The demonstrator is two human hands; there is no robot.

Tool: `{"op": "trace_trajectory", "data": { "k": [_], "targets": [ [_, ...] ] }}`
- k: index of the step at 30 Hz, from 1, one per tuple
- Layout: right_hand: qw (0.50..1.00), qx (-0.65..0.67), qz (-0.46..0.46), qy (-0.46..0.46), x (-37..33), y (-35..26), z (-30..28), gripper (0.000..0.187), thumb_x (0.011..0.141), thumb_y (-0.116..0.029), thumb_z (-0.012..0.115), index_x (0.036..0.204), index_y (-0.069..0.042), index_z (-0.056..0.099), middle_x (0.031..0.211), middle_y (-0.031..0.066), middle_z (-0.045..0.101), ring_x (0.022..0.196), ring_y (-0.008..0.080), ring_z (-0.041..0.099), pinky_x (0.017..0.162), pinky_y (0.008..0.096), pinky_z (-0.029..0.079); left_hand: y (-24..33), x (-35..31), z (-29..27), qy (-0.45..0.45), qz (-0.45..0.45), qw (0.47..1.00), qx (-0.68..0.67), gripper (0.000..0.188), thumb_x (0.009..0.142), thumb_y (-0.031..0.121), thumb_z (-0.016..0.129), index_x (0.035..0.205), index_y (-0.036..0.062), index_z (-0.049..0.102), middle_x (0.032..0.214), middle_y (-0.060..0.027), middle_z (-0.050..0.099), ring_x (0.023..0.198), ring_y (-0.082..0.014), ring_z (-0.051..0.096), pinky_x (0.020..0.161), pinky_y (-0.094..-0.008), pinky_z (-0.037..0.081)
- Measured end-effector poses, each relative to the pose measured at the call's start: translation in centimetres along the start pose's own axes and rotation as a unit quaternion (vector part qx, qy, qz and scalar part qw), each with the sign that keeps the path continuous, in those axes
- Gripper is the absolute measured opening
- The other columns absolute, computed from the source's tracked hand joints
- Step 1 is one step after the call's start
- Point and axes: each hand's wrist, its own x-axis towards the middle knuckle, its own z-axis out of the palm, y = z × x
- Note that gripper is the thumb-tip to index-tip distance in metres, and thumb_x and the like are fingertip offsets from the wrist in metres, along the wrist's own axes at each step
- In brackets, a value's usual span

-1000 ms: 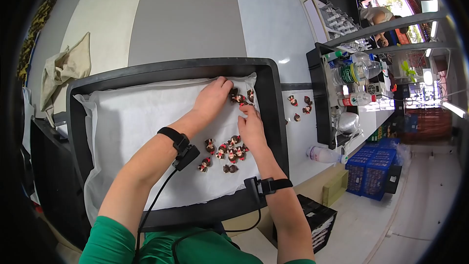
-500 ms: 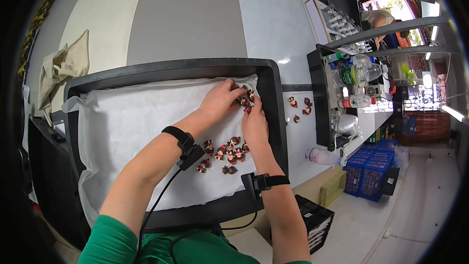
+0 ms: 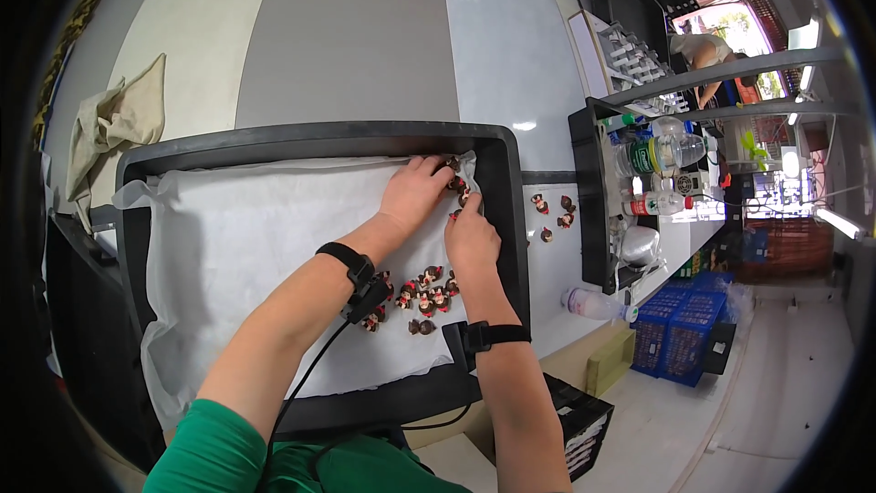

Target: Organizing and arranging small manufactured components in trays within a factory environment.

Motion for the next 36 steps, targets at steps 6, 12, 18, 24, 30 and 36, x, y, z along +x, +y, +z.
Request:
{"op": "trace_trajectory", "data": {
  "k": [6,12,18,24,30,36],
  "targets": [
    [1.0,-0.013,-0.006,-0.002,0.2,0.4,-0.1,0.049,0.086,-0.025,0.064,0.121,-0.001,0.039,0.092,0.0274,0.067,0.088,0.0443,0.066,0.078,0.0517,0.053,0.5,0.1,0.3,-0.013,-0.049,0.998,-0.025,0.02,0.079,0.013,0.066,0.097,0.0117,0.058,0.104,-0.0083,0.057,0.097,-0.0274,0.062,0.077,-0.0392,0.055],
    [0.999,-0.02,-0.025,-0.04,-1.4,-0.2,-1.1,0.05,0.084,-0.025,0.066,0.121,-0.003,0.042,0.092,0.0274,0.067,0.088,0.0438,0.066,0.078,0.0514,0.053,0.8,0.1,0.0,-0.009,-0.073,0.997,-0.03,0.019,0.079,0.008,0.06,0.097,0.0104,0.058,0.095,-0.0098,0.055,0.09,-0.0271,0.065,0.072,-0.0379,0.055],
    [0.999,-0.031,-0.028,-0.017,-1.1,1.1,0.1,0.047,0.086,-0.019,0.063,0.126,-0.005,0.043,0.095,0.0247,0.067,0.09,0.0433,0.066,0.079,0.0517,0.052,1.2,-0.6,-0.5,-0.047,-0.103,0.982,-0.152,0.024,0.083,0.006,0.06,0.107,0.0105,0.057,0.109,-0.0122,0.058,0.091,-0.0358,0.063,0.076,-0.044,0.053],
    [0.996,0.067,-0.04,0.05,-1.4,1.1,0.7,0.032,0.089,-0.013,0.06,0.118,-0.005,0.046,0.1,0.0217,0.066,0.093,0.0434,0.064,0.08,0.0506,0.051,1.9,-1.6,-2.4,-0.07,-0.15,0.97,-0.18,0.028,0.083,0.004,0.06,0.111,0.0059,0.055,0.11,-0.0141,0.059,0.097,-0.0363,0.061,0.081,-0.0437,0.052],
    [0.98,0.176,-0.049,0.08,-0.1,2.6,2.7,0.02,0.091,-0.011,0.06,0.107,-0.003,0.052,0.086,0.014,0.066,0.066,0.027,0.067,0.061,0.0377,0.054,2.4,-1.9,-2.5,-0.099,-0.15,0.968,-0.176,0.029,0.08,0.002,0.062,0.108,0.0056,0.057,0.107,-0.0134,0.061,0.099,-0.0347,0.061,0.082,-0.0428,0.051],
    [0.966,0.25,-0.052,0.049,-0.1,3.4,3.2,0.015,0.091,-0.009,0.059,0.102,0.0,0.056,0.08,0.009,0.065,0.059,0.0169,0.066,0.052,0.0291,0.052,0.0,-1.1,-2.2,-0.122,0.007,0.985,-0.121,0.021,0.081,0.006,0.059,0.101,0.0088,0.062,0.104,-0.0073,0.062,0.098,-0.0292,0.061,0.08,-0.0391,0.053]
  ]
}}
